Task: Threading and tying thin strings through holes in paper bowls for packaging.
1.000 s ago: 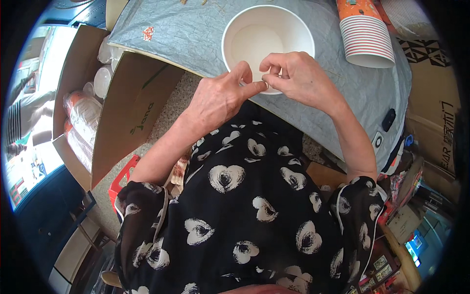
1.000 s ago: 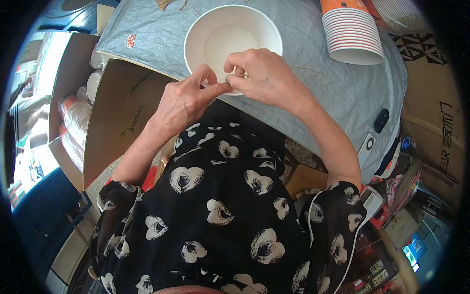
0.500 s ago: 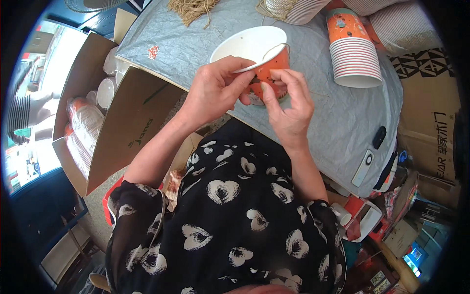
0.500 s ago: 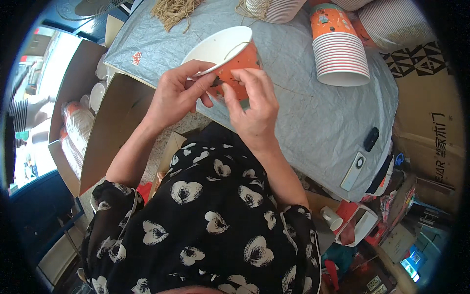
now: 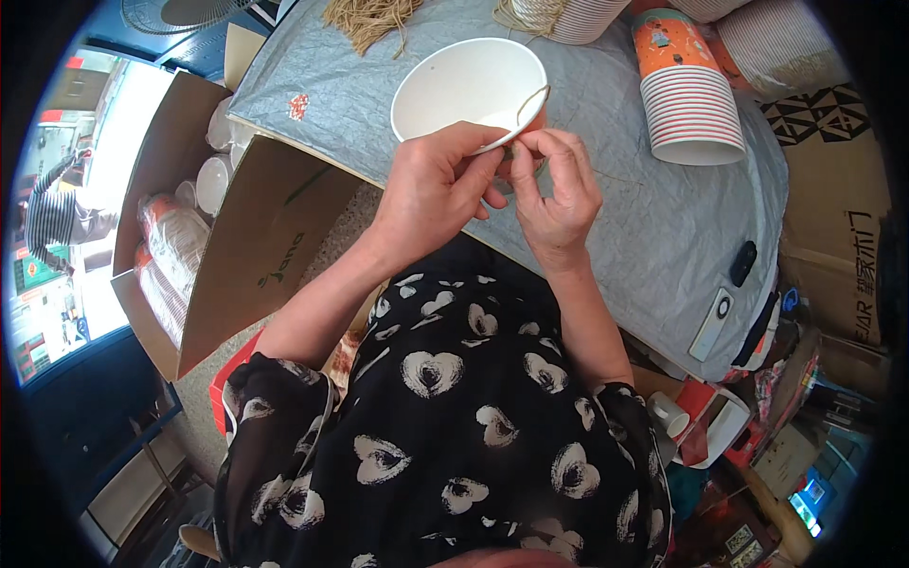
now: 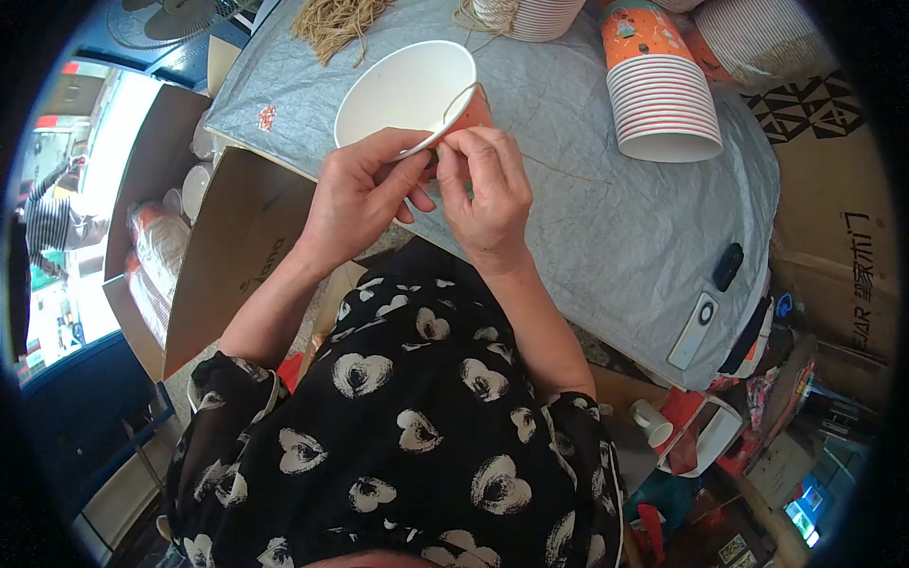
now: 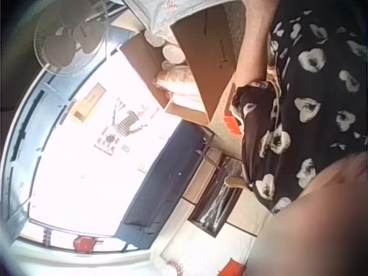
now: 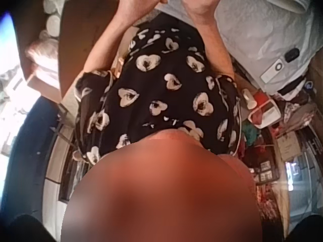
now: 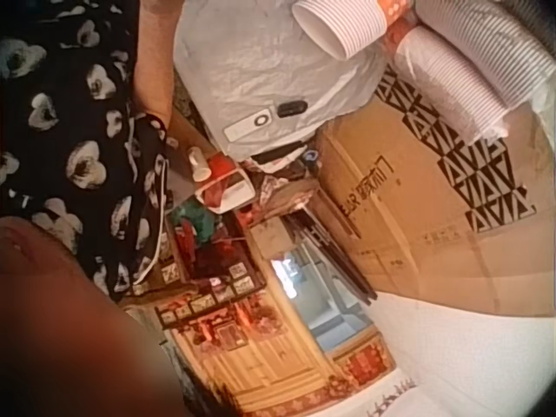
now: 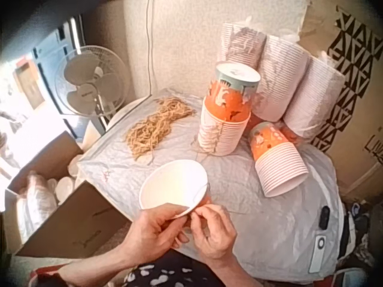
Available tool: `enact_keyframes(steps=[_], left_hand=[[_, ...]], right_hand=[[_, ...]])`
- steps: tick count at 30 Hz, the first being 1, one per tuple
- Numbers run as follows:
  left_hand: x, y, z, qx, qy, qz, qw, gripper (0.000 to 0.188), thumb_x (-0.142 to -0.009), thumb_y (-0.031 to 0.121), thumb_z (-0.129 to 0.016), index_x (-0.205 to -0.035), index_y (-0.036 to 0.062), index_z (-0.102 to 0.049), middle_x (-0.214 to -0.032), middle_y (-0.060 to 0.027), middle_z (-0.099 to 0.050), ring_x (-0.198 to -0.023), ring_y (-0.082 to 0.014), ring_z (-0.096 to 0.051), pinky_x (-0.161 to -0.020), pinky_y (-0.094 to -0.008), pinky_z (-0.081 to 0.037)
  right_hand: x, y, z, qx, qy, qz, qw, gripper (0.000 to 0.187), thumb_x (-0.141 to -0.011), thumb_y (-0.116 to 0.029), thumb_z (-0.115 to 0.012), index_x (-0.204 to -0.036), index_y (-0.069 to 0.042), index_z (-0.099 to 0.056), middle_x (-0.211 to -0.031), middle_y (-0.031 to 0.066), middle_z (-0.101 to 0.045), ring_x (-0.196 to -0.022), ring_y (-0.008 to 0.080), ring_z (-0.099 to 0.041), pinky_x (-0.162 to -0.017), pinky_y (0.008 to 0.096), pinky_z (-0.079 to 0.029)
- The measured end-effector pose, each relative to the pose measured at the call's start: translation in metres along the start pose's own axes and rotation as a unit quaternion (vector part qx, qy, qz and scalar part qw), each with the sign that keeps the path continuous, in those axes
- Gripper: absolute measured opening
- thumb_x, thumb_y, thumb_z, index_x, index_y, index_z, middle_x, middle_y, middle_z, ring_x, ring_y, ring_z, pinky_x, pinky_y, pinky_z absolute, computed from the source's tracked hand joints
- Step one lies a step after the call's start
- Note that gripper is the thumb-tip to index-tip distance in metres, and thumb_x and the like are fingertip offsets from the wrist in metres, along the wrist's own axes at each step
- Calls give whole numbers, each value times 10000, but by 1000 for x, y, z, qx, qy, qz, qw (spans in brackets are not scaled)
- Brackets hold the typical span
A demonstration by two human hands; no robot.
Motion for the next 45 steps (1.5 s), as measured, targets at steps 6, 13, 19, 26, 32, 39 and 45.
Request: enact_keyframes(steps=[6, 13, 19, 26, 32, 39, 45], left_hand=[[-3, -1, -5, -24, 5, -2, 1000, 251, -1016, 84, -574, -1240, 0, -652, -882, -57, -708, -725, -85, -682, -573, -212, -546], [-14, -6, 2, -126, 31, -30, 991, 243, -999, 62, -592, -1220, -19, -652, -918, -86, -734, -778, -122, -714, -655, -255, -596], [-20, -20, 9, -157, 47, -46, 985, 185, -954, 13, -598, -1118, -41, -665, -859, -161, -741, -723, -189, -745, -612, -293, -593], [-19, -37, 13, -161, 41, -46, 985, 197, -941, 2, -602, -1122, -6, -681, -931, -153, -739, -736, -188, -745, -626, -296, -591], [-18, -36, 12, -181, 35, -59, 981, 205, -939, -2, -599, -1119, 10, -697, -927, -133, -737, -735, -177, -737, -631, -297, -583], [-17, -36, 11, -165, 31, -57, 984, 210, -935, -10, -597, -1118, 10, -698, -919, -135, -734, -727, -177, -730, -635, -299, -581], [-19, -34, 12, -191, 17, -54, 980, 223, -955, 6, -611, -1158, 25, -700, -911, -85, -753, -780, -128, -731, -676, -265, -600]], right_hand=[[-3, 8, -3, -19, 7, -29, 999, 175, -792, 52, -715, -929, -15, -629, -898, 98, -628, -802, 243, -641, -676, 346, -538], [12, 24, -7, -222, 8, -178, 959, 113, -841, 39, -685, -923, -4, -621, -868, 23, -610, -789, 104, -601, -703, 247, -494], [56, 45, 1, -361, -14, -397, 844, 81, -933, -67, -657, -981, -2, -658, -875, 39, -646, -762, 115, -612, -736, 259, -503], [88, 59, -5, -409, -97, -461, 781, 147, -954, -121, -636, -1029, 3, -657, -938, 61, -678, -794, 126, -629, -751, 274, -525], [80, 63, -4, -303, -88, -454, 833, 226, -964, -147, -633, -1134, -9, -689, -979, 32, -664, -803, 104, -590, -719, 256, -501], [49, 48, -22, -92, -74, -275, 954, 211, -842, -120, -788, -1034, -44, -749, -909, 14, -638, -774, 102, -560, -675, 265, -472], [55, 63, -39, -169, -54, -361, 916, 168, -807, -87, -805, -960, -39, -754, -886, 14, -633, -778, 104, -571, -697, 270, -480]])
Point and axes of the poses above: each hand's wrist, its own x-axis away from the middle knuckle, its own z-axis out of the back of the hand, y = z × x, the point moved 5 cm from there along -x, towards the middle knuckle
